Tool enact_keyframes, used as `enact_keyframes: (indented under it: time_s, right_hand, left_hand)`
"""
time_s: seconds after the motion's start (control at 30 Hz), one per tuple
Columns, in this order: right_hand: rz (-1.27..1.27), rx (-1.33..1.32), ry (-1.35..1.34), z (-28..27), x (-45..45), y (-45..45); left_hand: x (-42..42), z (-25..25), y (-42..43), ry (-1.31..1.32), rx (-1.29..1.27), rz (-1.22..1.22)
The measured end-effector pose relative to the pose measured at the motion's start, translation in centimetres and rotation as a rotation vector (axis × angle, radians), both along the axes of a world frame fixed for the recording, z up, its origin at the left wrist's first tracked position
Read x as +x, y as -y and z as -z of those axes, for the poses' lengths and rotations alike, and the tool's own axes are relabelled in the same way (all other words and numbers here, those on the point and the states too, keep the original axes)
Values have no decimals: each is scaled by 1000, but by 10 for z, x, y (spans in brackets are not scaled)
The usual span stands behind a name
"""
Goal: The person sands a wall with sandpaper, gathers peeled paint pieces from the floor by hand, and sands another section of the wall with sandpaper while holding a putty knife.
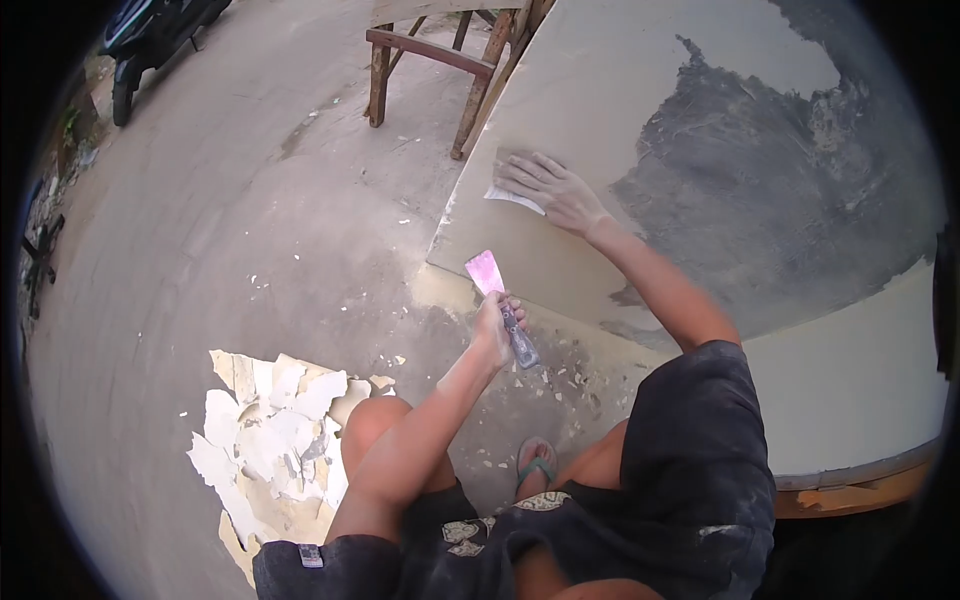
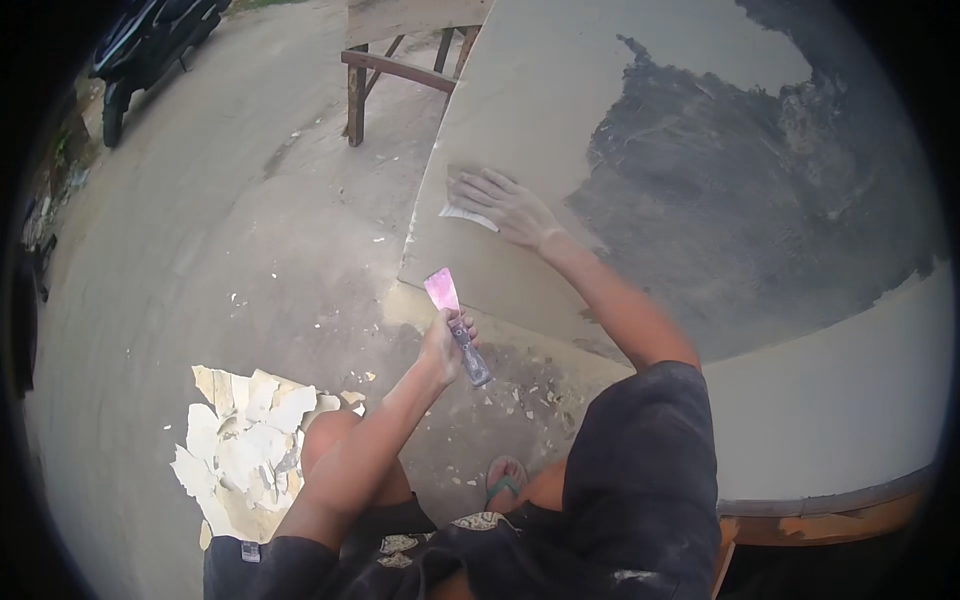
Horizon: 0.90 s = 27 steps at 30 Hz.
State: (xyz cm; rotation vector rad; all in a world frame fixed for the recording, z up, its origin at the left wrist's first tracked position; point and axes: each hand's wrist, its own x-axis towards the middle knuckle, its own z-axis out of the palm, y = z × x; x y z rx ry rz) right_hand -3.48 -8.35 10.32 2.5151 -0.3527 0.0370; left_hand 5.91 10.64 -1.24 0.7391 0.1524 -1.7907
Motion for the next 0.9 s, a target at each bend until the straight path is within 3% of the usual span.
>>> enact_keyframes:
  time_s: [0.03, 0.07, 0.17, 0.3, 0.4, 0.43, 0.53, 0.57, 0.6, 0.7, 0.73, 0.8, 0.9]
  right_hand:
    - [148, -302, -76, -45, 0, -6]
    - [187, -439, 40, -82, -2, -4]
    - [122, -510, 527, -158, -3, -5]
    - [174, -438, 705, -123, 27, -6]
    - [348, -257, 100, 11, 18, -11]
    - [160, -33, 49, 55, -2, -17]
    - [108, 153, 15, 72, -25, -11]
    - [168, -182, -123, 37, -24, -12]
    - [224, -375, -36, -8, -21, -11]
    - [276, -730, 637, -170, -16, -12]
    - [134, -800, 910, -218, -13, -12]
    - [-89, -318, 1281, -253, -7, -37]
    - [-177, -370, 1435, -272, -17, -64]
  left_hand:
    - [3, -1, -1, 2, 0, -28]
    - [3, 0, -1, 13, 18, -41]
    - [-3, 2, 5, 29, 18, -36]
    - [-21, 4, 8, 1, 121, -10]
    - [-20, 1, 3, 31, 234, -23]
    - [-14, -7, -3, 49, 265, -24]
    - [0, -11, 3, 65, 221, -82]
    - [1, -8, 1, 64, 203, -93]
    - [2, -8, 2, 73, 194, -106]
    - [-9, -10, -2, 71, 191, -87]
    - [-12, -7, 1, 64, 181, -71]
    - [-11, -6, 8, 54, 165, -52]
    - [-15, 2, 10, 49, 153, -16]
